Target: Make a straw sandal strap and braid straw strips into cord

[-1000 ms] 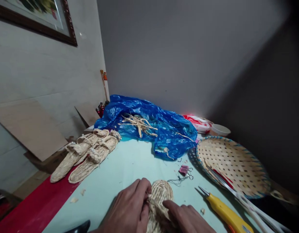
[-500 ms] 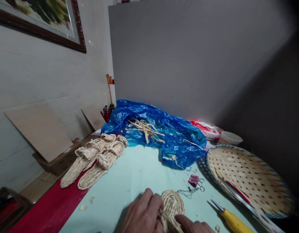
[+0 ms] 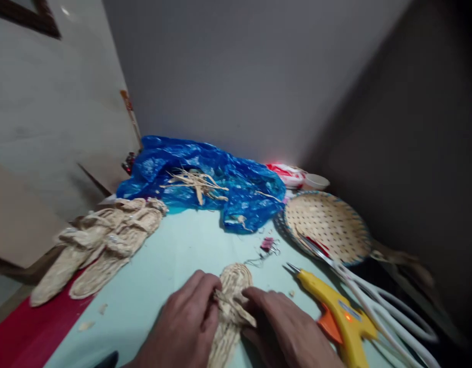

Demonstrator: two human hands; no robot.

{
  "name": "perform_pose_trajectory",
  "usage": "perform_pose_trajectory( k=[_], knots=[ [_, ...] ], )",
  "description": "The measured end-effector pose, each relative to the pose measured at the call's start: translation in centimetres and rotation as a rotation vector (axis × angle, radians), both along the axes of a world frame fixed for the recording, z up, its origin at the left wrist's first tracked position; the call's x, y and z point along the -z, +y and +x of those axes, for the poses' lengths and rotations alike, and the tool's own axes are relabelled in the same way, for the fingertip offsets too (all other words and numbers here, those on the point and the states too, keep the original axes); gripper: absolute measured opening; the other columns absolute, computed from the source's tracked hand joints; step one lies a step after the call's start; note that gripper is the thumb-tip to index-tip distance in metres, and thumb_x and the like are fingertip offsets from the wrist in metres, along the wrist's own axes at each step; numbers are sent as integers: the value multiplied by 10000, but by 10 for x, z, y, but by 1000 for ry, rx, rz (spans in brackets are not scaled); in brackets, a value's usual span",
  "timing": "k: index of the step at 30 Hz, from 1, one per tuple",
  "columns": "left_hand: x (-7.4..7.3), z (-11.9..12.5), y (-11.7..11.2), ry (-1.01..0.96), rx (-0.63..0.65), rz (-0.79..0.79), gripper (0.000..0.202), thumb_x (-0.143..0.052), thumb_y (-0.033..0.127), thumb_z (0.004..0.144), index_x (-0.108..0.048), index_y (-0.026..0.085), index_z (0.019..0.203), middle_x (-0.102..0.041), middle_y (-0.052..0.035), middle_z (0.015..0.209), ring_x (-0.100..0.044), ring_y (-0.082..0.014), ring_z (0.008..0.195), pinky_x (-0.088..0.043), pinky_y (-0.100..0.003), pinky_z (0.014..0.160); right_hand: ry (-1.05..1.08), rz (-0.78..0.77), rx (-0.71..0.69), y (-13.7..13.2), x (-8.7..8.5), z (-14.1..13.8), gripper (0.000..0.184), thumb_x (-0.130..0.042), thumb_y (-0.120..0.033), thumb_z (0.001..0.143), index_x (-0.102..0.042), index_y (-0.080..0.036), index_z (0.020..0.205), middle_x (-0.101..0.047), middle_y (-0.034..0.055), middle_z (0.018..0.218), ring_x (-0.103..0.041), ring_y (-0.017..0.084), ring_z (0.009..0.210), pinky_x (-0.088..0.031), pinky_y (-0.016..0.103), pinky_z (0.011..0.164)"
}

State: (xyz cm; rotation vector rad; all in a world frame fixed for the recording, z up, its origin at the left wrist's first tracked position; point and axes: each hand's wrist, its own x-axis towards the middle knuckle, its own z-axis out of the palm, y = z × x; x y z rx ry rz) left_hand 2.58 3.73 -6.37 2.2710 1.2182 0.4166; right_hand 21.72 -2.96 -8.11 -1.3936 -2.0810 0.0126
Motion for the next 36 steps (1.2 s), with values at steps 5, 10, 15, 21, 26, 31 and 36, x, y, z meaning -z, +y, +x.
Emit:
perform_pose_trajectory(
  k=[5, 10, 15, 21, 26, 31, 36],
  knots=[
    [8, 0, -1, -73, -22, 118, 201, -350, 203, 925, -534, 278, 949, -556, 37, 798, -478, -151, 548, -410, -295, 593, 21, -194, 32, -2, -20, 2, 292, -520, -127, 879, -488, -170, 1166, -698, 84, 933, -671, 246, 794, -561, 387, 673],
    [7, -1, -4, -91, -47, 113, 140, -394, 247, 926, -526, 295, 918, -548, 63, 766, -501, -144, 563, -414, -289, 599, 39, -346, 110, -10, -43, -3, 233, -539, -126, 876, -544, -170, 1104, -685, 88, 956, -652, 249, 849, -539, 378, 698],
    [8, -5, -4, -103, -50, 128, 102, -419, 288, 930, -520, 293, 944, -524, 65, 745, -510, -144, 566, -420, -280, 595, 218, -550, 150, -9, -51, -2, 177, -480, -140, 921, -515, -193, 1086, -654, 79, 999, -620, 239, 917, -511, 359, 703],
    [12, -11, -1, -118, 39, 147, 121, -398, 291, 962, -494, 280, 1035, -548, 12, 958, -567, -156, 742, -426, -294, 700, 328, -690, 157, -7, -55, 3, 324, -461, -141, 940, -430, -192, 1259, -606, 99, 1112, -566, 250, 1020, -482, 402, 791],
    [11, -16, 5, -78, 66, 181, 111, -440, 313, 955, -499, 296, 1047, -574, 23, 967, -582, -148, 739, -453, -268, 679, 473, -599, 124, -3, -48, 4, 347, -483, -165, 942, -426, -221, 1280, -619, 57, 1077, -564, 212, 1000, -463, 387, 843],
    [7, -14, 1, -57, 12, 133, 131, -431, 316, 939, -523, 300, 1030, -622, 29, 949, -621, -169, 760, -462, -276, 644, 620, -600, 110, 0, -44, 3, 339, -525, -171, 930, -474, -227, 1261, -631, 14, 969, -584, 172, 910, -462, 334, 817],
    [2, -9, -5, -141, -11, 60, 116, -456, 321, 931, -543, 305, 1006, -609, 30, 983, -593, -192, 901, -419, -314, 784, 619, -562, 89, -1, -44, 3, 250, -548, -171, 926, -558, -236, 1167, -640, 12, 1008, -588, 168, 937, -445, 320, 840]
  ],
)
